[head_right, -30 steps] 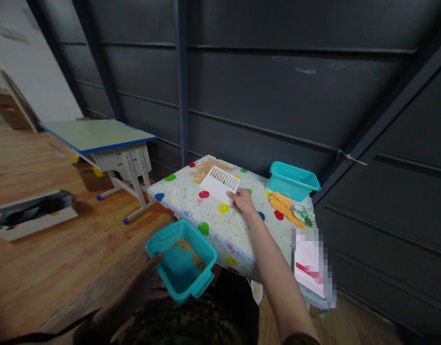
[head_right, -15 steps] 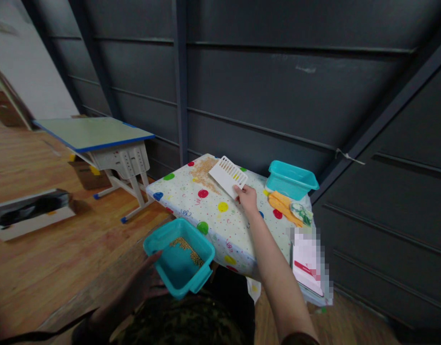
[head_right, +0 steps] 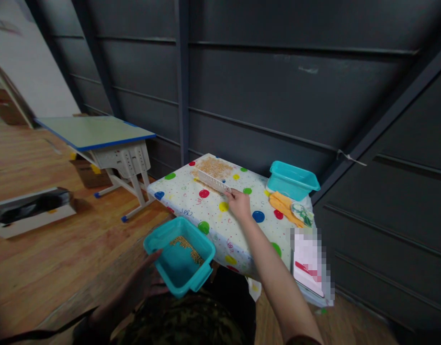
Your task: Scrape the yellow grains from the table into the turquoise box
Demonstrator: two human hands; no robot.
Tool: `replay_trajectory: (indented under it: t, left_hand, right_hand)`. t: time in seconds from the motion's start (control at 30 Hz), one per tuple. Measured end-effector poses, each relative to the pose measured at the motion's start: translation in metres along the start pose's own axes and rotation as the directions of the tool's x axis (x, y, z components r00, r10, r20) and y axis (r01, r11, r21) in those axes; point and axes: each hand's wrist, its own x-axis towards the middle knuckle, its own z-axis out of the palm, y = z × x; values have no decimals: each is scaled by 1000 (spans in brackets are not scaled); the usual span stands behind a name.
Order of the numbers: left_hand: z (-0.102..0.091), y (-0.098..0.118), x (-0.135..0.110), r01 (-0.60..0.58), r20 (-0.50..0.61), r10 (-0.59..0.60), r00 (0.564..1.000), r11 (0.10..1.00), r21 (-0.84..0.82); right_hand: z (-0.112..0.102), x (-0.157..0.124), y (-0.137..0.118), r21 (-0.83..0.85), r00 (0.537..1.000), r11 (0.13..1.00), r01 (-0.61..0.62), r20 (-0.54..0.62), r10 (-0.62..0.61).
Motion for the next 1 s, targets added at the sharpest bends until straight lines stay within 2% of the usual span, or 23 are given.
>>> replay_trajectory:
  t: [0.2, 0.37, 0.53, 0.63, 0.87, 1.0]
  left_hand:
    - [0, 1, -4, -54, 15, 53, 998, 998, 42]
    - [2, 1, -5, -67, 1, 67, 998, 997, 34]
    - [1, 2, -3, -27, 13, 27, 1000, 1000, 7]
    - [1, 5, -4, -11, -6, 11, 1000, 1000, 20]
    - [13, 8, -22, -105, -26, 106, 994, 993, 57]
    - [18, 9, -28, -105, -17, 107, 994, 991, 78]
  right_hand:
    - [4, -3, -4, -23, 1000, 1000, 8, 16, -8]
    - [3, -2, -2, -31, 999, 999, 21, -33, -22]
    - [4, -4, -2, -17, 999, 999, 39, -3, -39]
    - [6, -5, -4, 1, 999, 1000, 30, -35, -30]
    - [6, -5, -2, 27, 1000, 999, 19, -13, -19]
    - [7, -5, -1, 11, 999, 999, 46, -13, -46]
